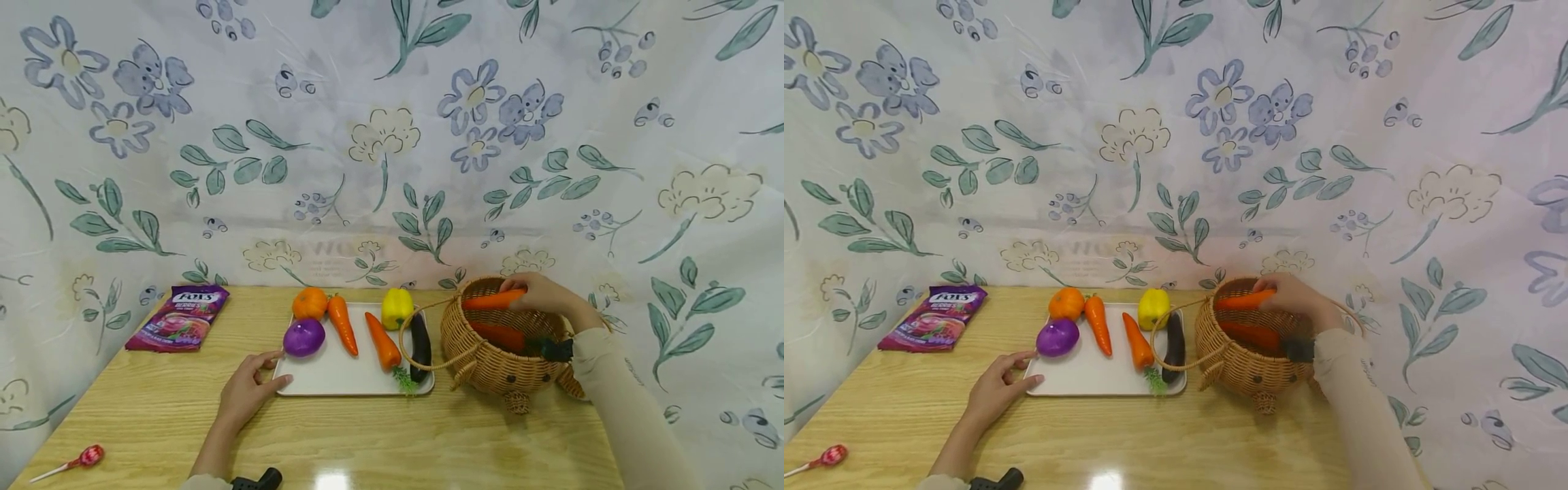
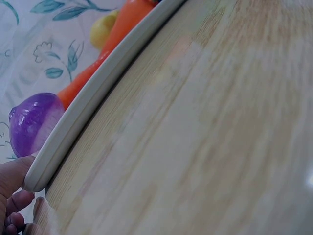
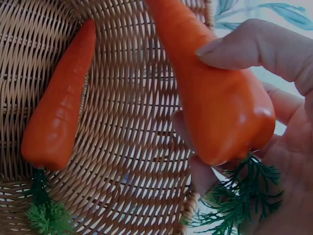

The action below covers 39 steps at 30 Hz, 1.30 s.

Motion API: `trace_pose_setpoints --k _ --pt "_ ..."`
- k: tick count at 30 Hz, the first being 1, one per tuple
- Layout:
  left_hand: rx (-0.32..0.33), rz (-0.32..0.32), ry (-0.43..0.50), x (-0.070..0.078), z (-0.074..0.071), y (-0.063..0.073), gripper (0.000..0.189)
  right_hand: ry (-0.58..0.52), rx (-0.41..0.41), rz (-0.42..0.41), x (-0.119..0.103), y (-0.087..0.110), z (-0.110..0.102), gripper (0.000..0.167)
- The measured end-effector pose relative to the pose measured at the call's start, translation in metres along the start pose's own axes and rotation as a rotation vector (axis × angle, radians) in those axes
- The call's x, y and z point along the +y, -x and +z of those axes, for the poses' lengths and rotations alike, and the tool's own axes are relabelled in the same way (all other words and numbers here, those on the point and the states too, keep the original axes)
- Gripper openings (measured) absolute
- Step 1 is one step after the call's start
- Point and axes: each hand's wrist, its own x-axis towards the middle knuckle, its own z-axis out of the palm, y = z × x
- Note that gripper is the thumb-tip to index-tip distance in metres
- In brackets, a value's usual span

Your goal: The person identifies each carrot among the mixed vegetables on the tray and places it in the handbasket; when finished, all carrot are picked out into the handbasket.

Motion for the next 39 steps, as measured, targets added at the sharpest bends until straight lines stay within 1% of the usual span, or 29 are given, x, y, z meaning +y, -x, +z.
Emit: trace_pose_setpoints --k 6,11,15,18,20,22,24,28,31,34,39 --pt "0.002 -0.002 0.003 0.001 0.000 0.000 0.054 0.031 -0.040 0.021 0.002 -0.015 0.003 0.038" --pt "0.004 0.002 0.004 0.002 0.000 0.000 0.054 0.041 -0.050 0.018 0.008 -0.022 0.007 0.038" --pt "0.008 0.004 0.000 0.001 0.000 -0.001 0.054 0.003 -0.052 0.014 0.013 -0.026 0.009 0.036" --pt "0.015 0.008 -0.004 0.001 0.001 -0.001 0.053 -0.041 -0.065 0.035 0.018 -0.029 0.013 0.034" --pt "0.017 0.009 -0.006 0.000 0.001 -0.001 0.053 -0.033 -0.070 0.036 0.021 -0.032 0.016 0.033" --pt "0.016 0.009 -0.008 -0.001 0.001 -0.001 0.054 -0.021 -0.071 0.054 0.024 -0.034 0.018 0.033" --pt "0.016 0.009 -0.009 -0.001 0.001 -0.001 0.054 -0.001 -0.066 0.056 0.026 -0.035 0.020 0.034" --pt "0.022 0.015 -0.017 -0.001 0.001 -0.002 0.054 -0.028 -0.079 0.087 0.031 -0.036 0.023 0.040" --pt "0.031 0.017 -0.022 -0.001 0.001 -0.002 0.053 -0.021 -0.093 0.091 0.034 -0.035 0.024 0.041" --pt "0.031 0.012 -0.023 0.000 0.001 -0.002 0.053 0.007 -0.086 0.102 0.037 -0.037 0.028 0.038" --pt "0.022 0.001 -0.019 0.001 0.001 -0.001 0.053 -0.031 -0.088 0.132 0.041 -0.038 0.032 0.037"
